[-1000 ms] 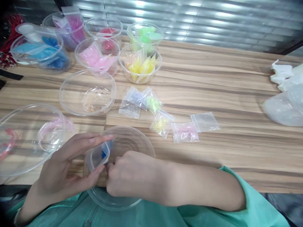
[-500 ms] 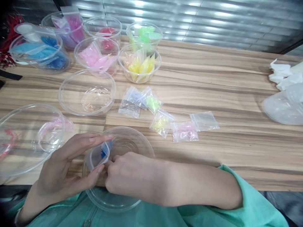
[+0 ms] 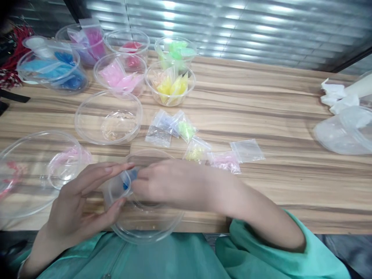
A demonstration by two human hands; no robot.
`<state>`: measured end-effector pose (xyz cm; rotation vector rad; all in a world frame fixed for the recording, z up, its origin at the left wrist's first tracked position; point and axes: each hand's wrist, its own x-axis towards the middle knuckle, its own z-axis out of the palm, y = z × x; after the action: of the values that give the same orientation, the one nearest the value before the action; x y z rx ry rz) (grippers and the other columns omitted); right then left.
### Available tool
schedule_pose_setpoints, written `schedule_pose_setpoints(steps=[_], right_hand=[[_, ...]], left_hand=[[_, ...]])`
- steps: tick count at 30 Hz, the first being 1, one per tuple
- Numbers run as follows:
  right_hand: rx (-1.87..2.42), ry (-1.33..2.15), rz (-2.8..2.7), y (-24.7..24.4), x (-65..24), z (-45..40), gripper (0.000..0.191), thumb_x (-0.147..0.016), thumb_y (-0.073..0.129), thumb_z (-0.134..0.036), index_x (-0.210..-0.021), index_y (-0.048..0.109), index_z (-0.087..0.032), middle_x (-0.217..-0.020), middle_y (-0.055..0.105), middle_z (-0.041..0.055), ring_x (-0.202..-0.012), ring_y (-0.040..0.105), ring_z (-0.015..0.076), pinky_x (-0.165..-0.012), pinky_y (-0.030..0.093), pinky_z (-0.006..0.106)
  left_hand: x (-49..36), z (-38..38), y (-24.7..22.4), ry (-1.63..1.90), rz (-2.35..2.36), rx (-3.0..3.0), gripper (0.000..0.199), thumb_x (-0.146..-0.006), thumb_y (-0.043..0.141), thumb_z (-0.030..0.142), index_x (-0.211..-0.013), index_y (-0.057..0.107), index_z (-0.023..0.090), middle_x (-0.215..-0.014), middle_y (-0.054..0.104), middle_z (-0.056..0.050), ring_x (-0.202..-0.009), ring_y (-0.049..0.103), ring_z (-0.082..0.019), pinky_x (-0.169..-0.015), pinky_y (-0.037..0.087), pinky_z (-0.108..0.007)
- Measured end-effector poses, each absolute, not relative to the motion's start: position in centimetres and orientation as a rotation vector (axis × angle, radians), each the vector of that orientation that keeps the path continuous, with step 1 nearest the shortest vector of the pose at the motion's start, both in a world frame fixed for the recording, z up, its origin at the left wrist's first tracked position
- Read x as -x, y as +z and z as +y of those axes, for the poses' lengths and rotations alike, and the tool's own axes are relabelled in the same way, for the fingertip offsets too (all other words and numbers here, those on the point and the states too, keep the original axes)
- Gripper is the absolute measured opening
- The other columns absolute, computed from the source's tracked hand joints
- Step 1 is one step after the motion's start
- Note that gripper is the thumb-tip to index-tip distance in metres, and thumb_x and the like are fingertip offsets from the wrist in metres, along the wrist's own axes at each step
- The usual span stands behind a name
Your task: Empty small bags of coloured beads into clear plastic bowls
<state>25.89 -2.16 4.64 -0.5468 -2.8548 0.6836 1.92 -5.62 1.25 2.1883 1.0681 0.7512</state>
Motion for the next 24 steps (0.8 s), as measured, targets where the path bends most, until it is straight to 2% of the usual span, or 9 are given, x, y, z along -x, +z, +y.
schedule_pose_setpoints(steps=[4,6,9,13,19,24], right_hand=[[0.602,0.657,-2.628,5.4,-26.7,-1.7,0.021,-0.1,0.045,-0.007,-0.115,0.06,-0.011,-0.106,0.067,0.0057,-0.098,0.066,0.0141,-0.086,0.056,0.025],[0.589,0.626,-2.596,5.4,-26.2,-2.3,0.018,-0.1,0.048,-0.006,-0.112,0.061,-0.01,-0.108,0.067,0.0075,-0.102,0.065,0.0156,-0.09,0.056,0.028],[0.597,0.608,-2.571,5.6,-25.1,-3.4,0.022,-0.104,0.042,-0.011,-0.104,0.064,-0.009,-0.107,0.067,0.0091,-0.105,0.063,0.0181,-0.093,0.056,0.031],[0.647,0.54,-2.612,6.1,-24.5,-4.2,0.026,-0.105,0.041,-0.013,-0.103,0.067,-0.006,-0.098,0.066,0.008,-0.102,0.062,0.0182,-0.097,0.053,0.031],[0.754,0.365,-2.741,6.7,-24.4,-4.9,0.015,-0.094,0.053,-0.004,-0.094,0.068,-0.008,-0.091,0.064,0.0067,-0.093,0.061,0.0201,-0.085,0.056,0.031],[0.789,0.329,-2.712,6.8,-24.2,-5.2,0.02,-0.096,0.048,-0.004,-0.093,0.067,-0.008,-0.087,0.064,0.0075,-0.087,0.061,0.0194,-0.08,0.056,0.031]], left_hand=[[-1.8,-5.8,1.0,0.76,1.036,-2.181,0.071,-0.082,0.066,0.014,-0.145,0.043,0.038,-0.128,0.067,-0.003,-0.116,0.065,-0.026,-0.093,0.061,-0.041],[-1.8,-5.9,0.9,0.758,1.004,-2.183,0.072,-0.082,0.067,0.015,-0.145,0.041,0.038,-0.127,0.066,-0.002,-0.115,0.064,-0.026,-0.093,0.062,-0.039],[-1.8,-5.9,1.0,0.757,0.973,-2.189,0.071,-0.083,0.071,0.018,-0.144,0.04,0.036,-0.124,0.066,-0.002,-0.114,0.065,-0.025,-0.093,0.062,-0.036],[-1.8,-5.8,1.0,0.785,0.95,-2.171,0.068,-0.087,0.073,0.028,-0.145,0.04,0.036,-0.126,0.067,-0.002,-0.113,0.065,-0.024,-0.093,0.061,-0.035],[-1.9,-5.7,0.9,0.779,0.942,-2.172,0.073,-0.086,0.075,0.026,-0.147,0.037,0.039,-0.127,0.067,-0.001,-0.115,0.065,-0.024,-0.093,0.061,-0.036],[-2.1,-5.7,1.0,0.778,0.978,-2.163,0.066,-0.089,0.073,0.035,-0.146,0.04,0.037,-0.125,0.068,-0.002,-0.112,0.066,-0.022,-0.091,0.061,-0.035]])
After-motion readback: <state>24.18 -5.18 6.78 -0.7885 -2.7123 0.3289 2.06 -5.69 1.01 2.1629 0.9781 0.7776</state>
